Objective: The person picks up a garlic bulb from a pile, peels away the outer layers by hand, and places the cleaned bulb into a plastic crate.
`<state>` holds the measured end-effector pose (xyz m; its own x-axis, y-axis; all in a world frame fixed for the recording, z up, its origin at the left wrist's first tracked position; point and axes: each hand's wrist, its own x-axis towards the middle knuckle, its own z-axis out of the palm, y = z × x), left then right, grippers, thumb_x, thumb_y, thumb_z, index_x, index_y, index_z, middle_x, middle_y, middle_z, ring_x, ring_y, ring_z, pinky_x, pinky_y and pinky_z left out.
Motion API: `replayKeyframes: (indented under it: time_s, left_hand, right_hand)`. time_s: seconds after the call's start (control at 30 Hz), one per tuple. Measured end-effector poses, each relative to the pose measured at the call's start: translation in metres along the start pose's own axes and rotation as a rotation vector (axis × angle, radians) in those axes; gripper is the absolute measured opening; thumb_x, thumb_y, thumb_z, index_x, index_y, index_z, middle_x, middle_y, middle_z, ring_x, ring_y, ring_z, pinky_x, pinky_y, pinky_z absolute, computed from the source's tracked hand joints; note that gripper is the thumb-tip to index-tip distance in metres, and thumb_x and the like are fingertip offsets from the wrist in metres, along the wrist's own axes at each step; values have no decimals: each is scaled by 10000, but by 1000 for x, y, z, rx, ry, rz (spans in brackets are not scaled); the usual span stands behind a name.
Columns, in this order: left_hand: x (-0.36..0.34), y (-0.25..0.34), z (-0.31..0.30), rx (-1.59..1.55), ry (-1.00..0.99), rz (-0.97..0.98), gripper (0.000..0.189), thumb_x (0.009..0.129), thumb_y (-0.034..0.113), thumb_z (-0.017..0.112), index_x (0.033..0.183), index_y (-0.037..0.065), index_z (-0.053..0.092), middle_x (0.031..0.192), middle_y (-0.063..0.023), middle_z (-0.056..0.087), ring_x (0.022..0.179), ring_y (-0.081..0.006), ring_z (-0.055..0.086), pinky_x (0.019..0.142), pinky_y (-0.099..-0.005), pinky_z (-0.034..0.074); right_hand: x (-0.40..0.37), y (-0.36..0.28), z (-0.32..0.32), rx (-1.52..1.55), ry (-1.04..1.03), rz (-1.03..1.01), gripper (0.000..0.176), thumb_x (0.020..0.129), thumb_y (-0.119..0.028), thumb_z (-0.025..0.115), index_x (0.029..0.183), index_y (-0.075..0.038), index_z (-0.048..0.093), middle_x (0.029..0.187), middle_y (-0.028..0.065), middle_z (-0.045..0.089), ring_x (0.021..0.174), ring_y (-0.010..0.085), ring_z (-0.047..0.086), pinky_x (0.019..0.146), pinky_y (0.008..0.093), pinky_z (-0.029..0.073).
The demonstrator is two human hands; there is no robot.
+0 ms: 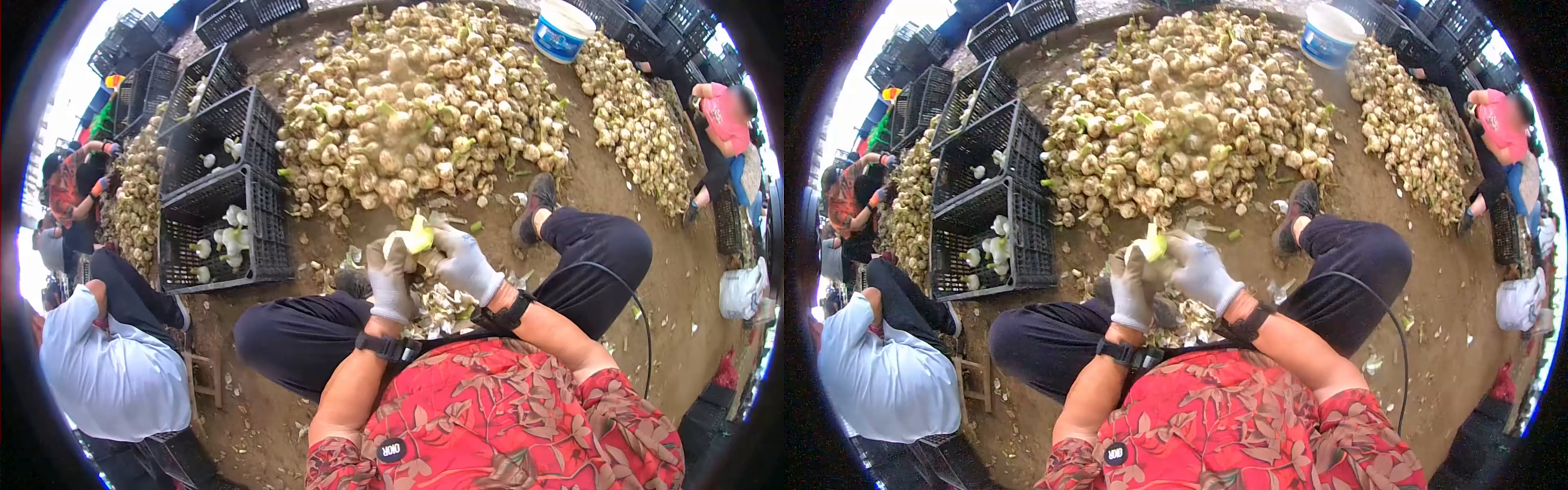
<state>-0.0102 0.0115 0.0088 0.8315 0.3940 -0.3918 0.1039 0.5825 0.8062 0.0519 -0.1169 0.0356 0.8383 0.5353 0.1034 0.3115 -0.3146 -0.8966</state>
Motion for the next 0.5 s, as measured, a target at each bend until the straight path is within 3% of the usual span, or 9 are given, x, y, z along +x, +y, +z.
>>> replayKeyframes:
  time_s: [0.03,0.1,0.23,0.3,0.37,0.43,0.47,0.5]
  left_hand:
    - [7,-7,0,-43,14,99,335,899,326,646,1084,94,491,1014,-67,597,859,-172,616,701,-307,532]
    - [5,-8,-4,-136,14,-23,302,907,293,637,1086,95,495,1007,-68,600,882,-170,614,742,-314,529]
    - [-3,7,3,-210,-60,-105,276,916,275,616,1092,94,503,994,-67,603,828,-167,622,685,-301,533]
    - [-5,13,7,-95,22,-98,318,918,301,613,1048,99,404,820,-100,622,608,-180,610,489,-308,509]
    - [-5,13,4,-92,-8,-146,341,916,314,610,1055,92,394,753,-101,616,543,-185,596,422,-311,489]
    - [-1,5,5,-87,25,-123,351,916,319,608,1053,85,385,749,-101,615,519,-186,590,386,-296,466]
    - [-3,2,2,-28,13,-156,340,893,379,623,1069,94,562,775,-22,623,538,-113,566,431,-240,442]
    - [-4,4,1,-26,9,-148,340,893,379,623,1069,94,562,775,-22,623,538,-113,566,431,-240,442]
  right_hand:
    - [0,-11,5,-89,76,-133,320,789,-236,657,1071,-85,634,990,134,632,917,337,617,813,388,481]
    - [0,-6,18,-228,212,-226,295,795,-270,668,1025,-85,656,976,140,639,907,330,621,824,392,473]
    - [6,2,10,-134,52,-74,267,795,-255,689,983,-65,684,965,145,647,886,306,630,807,368,486]
    - [8,11,8,265,-58,130,180,799,-131,682,954,-43,703,937,115,656,863,230,641,785,321,492]
    - [9,19,8,524,-53,107,216,789,32,627,984,-30,698,901,45,659,855,117,621,760,277,487]
    - [7,27,12,346,6,95,184,809,7,622,979,-16,690,872,26,661,814,121,616,733,271,488]
    - [6,34,15,175,76,53,134,828,-21,627,950,-8,681,849,9,660,783,117,616,698,268,486]
    - [8,34,14,176,79,45,134,828,-21,627,950,-8,681,849,9,660,783,117,616,698,268,486]
